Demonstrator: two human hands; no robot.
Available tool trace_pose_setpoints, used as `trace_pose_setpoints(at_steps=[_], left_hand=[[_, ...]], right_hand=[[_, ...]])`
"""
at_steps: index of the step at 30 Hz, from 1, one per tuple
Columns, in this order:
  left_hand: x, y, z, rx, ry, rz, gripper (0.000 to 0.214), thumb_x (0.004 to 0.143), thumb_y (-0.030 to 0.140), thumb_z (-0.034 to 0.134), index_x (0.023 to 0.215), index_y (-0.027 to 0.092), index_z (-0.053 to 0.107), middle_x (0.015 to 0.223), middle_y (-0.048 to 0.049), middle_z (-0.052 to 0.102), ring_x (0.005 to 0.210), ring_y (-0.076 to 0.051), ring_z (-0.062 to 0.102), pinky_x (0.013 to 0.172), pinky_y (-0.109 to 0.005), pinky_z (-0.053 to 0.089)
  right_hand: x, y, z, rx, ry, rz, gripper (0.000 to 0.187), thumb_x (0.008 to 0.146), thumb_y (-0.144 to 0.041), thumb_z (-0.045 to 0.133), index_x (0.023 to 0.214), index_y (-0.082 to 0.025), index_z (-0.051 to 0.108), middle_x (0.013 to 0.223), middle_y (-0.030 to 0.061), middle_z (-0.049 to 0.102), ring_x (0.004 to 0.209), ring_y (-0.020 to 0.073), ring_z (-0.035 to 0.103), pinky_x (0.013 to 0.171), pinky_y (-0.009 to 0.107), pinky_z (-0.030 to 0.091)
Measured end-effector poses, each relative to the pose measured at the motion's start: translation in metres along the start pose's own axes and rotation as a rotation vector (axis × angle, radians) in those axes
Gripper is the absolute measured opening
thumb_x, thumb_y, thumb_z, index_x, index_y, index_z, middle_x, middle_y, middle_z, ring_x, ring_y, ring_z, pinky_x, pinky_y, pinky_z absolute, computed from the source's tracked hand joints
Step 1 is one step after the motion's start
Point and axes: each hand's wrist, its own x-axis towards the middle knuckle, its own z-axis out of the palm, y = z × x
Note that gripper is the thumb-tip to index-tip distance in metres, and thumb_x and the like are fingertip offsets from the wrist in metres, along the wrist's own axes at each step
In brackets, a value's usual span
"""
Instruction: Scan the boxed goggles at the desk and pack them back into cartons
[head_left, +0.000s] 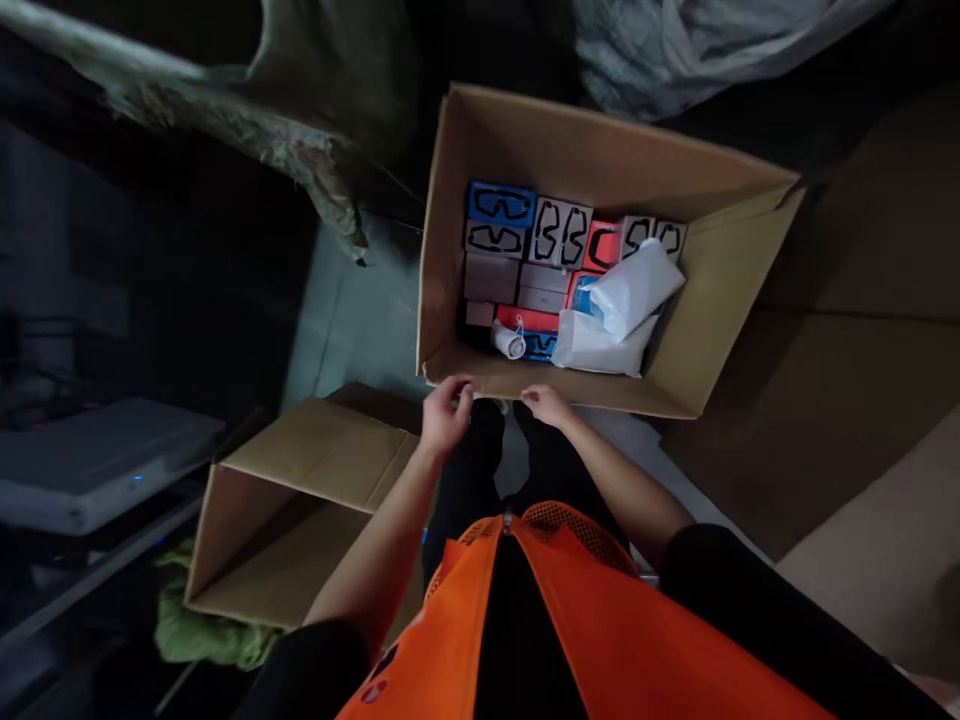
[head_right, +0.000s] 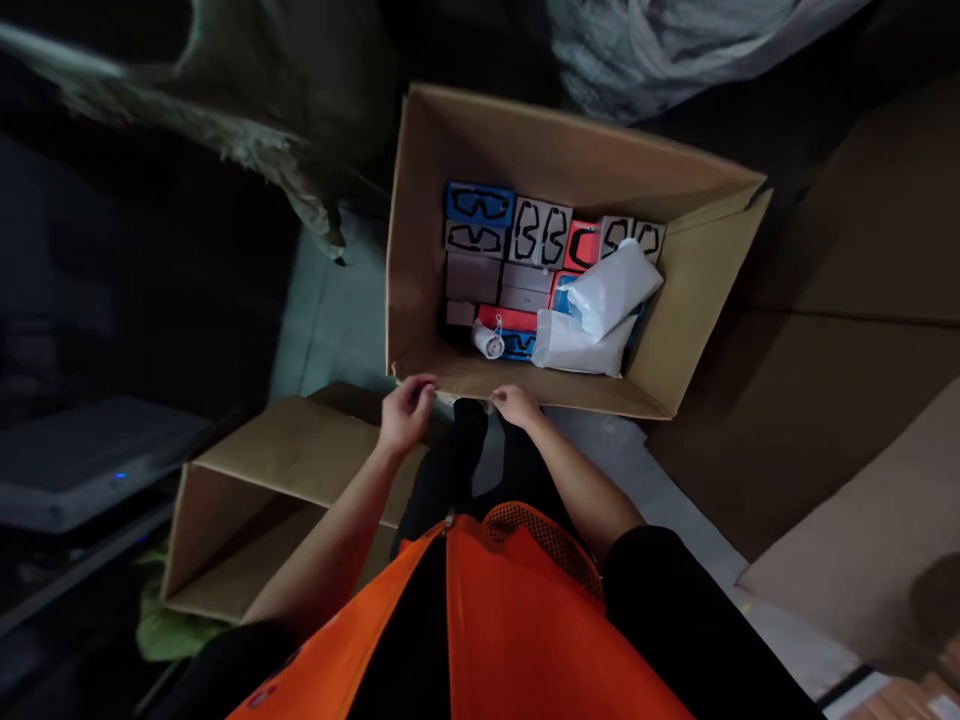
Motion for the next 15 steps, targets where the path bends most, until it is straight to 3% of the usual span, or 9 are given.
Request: trace_pose_setpoints(at_steps=[3, 8, 12, 15], left_hand=[[0.031, 0.007, 0.038, 0.014, -0.158, -0.073, 0.027, 0.099, 0.037, 0.06, 0.11, 0.018, 0.077, 0.099, -0.0095, 0.082, 0.085, -0.021, 0.077, 0.077, -0.03, 0.062], [0.107, 0.006, 0.08, 0.106, -0.279, -0.165, 0.018, 0.095, 0.024, 0.063, 0.105, 0.019, 0.077, 0.095, -0.0082, 0.082, 0.086, -0.021, 0.077, 0.083, -0.032, 0.063], [0.209, -0.005, 0.107, 0.181, -0.256, -0.201, 0.019, 0.092, 0.02, 0.069, 0.108, 0.019, 0.078, 0.109, -0.0119, 0.083, 0.098, -0.025, 0.079, 0.094, -0.036, 0.062], [0.304, -0.033, 0.121, 0.226, -0.189, -0.217, 0.029, 0.097, 0.025, 0.068, 0.123, 0.018, 0.075, 0.124, -0.0167, 0.08, 0.118, -0.03, 0.077, 0.105, -0.043, 0.059]], right_hand=[[0.012, 0.007, -0.016, 0.078, 0.018, 0.019, 0.015, 0.096, -0.026, 0.071, 0.088, -0.02, 0.083, 0.084, 0.0052, 0.081, 0.081, 0.0203, 0.076, 0.083, 0.029, 0.058], [0.046, 0.027, -0.064, 0.2, 0.196, 0.114, 0.017, 0.095, -0.029, 0.068, 0.102, -0.022, 0.081, 0.084, 0.0034, 0.08, 0.082, 0.0207, 0.076, 0.083, 0.031, 0.061], [0.097, 0.04, -0.107, 0.277, 0.371, 0.219, 0.028, 0.095, -0.034, 0.061, 0.112, -0.021, 0.078, 0.09, 0.006, 0.08, 0.087, 0.0239, 0.077, 0.087, 0.037, 0.063], [0.157, 0.044, -0.134, 0.325, 0.526, 0.245, 0.032, 0.094, -0.036, 0.06, 0.118, -0.02, 0.074, 0.101, 0.0077, 0.08, 0.093, 0.0258, 0.077, 0.095, 0.044, 0.063]])
